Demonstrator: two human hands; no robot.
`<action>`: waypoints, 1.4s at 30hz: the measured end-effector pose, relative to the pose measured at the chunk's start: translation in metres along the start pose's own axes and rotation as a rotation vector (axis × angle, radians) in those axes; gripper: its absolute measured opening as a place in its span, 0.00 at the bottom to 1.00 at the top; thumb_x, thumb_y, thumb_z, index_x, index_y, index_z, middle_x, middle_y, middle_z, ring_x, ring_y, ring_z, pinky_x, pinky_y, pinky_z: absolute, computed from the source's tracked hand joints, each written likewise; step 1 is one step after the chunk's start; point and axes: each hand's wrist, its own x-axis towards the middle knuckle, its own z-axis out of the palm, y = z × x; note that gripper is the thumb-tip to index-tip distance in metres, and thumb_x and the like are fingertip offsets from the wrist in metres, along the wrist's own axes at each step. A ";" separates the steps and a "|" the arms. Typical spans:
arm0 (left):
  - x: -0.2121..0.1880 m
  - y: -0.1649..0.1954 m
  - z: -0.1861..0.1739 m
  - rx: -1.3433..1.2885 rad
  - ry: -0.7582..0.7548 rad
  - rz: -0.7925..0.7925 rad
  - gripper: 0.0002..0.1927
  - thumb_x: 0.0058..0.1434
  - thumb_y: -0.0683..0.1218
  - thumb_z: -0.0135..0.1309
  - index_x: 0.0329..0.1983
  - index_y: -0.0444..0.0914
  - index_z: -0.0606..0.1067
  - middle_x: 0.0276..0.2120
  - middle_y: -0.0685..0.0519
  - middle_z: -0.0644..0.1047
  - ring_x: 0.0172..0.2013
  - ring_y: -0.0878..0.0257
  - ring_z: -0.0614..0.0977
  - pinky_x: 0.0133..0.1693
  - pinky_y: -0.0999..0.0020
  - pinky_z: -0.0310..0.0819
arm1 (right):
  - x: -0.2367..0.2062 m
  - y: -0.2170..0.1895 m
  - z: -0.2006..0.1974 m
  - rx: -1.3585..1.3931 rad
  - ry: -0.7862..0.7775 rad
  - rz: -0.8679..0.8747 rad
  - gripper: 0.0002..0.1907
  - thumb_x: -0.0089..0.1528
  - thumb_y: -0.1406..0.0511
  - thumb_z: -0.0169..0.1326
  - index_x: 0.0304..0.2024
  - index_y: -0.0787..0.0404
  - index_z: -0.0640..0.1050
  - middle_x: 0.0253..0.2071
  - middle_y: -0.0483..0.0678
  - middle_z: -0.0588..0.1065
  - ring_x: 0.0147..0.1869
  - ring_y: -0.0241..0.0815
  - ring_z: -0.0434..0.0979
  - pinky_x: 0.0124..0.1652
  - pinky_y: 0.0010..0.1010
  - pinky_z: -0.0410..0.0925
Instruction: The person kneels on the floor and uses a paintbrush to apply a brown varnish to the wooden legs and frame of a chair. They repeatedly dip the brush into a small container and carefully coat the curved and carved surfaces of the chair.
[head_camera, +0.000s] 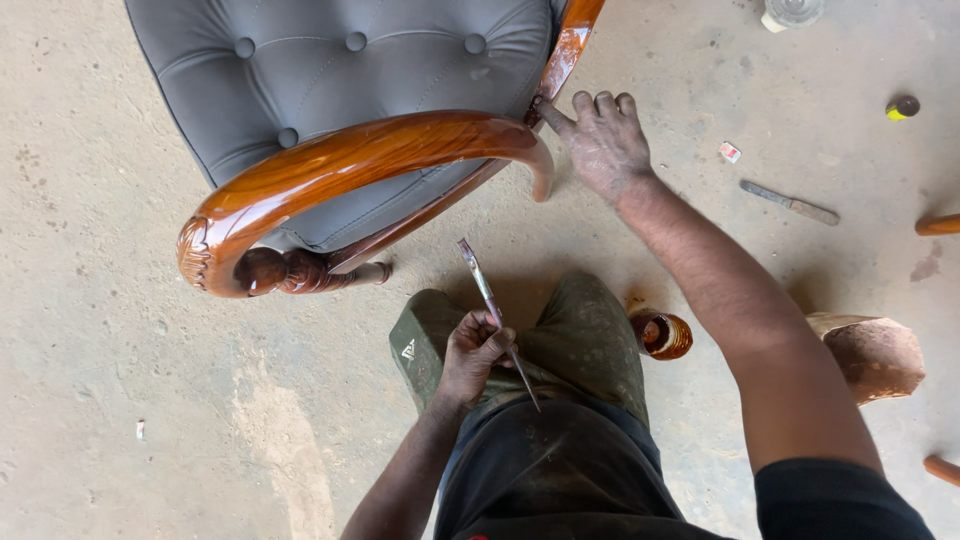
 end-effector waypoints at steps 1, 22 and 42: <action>0.000 0.000 -0.001 0.000 0.003 0.003 0.12 0.65 0.40 0.61 0.46 0.39 0.70 0.34 0.53 0.78 0.33 0.66 0.83 0.33 0.72 0.81 | -0.001 -0.003 0.001 0.024 0.011 0.013 0.32 0.64 0.61 0.52 0.72 0.42 0.67 0.45 0.53 0.73 0.48 0.47 0.73 0.50 0.47 0.69; 0.003 -0.004 -0.006 -0.012 0.004 -0.009 0.10 0.65 0.40 0.59 0.46 0.39 0.71 0.33 0.52 0.79 0.33 0.66 0.83 0.33 0.72 0.82 | -0.003 0.006 0.004 0.315 -0.051 -0.071 0.37 0.62 0.74 0.52 0.70 0.34 0.70 0.58 0.48 0.72 0.60 0.45 0.72 0.61 0.42 0.68; 0.000 -0.003 -0.002 -0.009 -0.006 -0.016 0.11 0.65 0.41 0.60 0.46 0.39 0.70 0.33 0.52 0.78 0.32 0.67 0.82 0.33 0.72 0.81 | 0.007 0.010 0.003 -0.026 -0.074 -0.013 0.41 0.65 0.67 0.55 0.79 0.42 0.59 0.48 0.54 0.72 0.49 0.47 0.72 0.45 0.40 0.72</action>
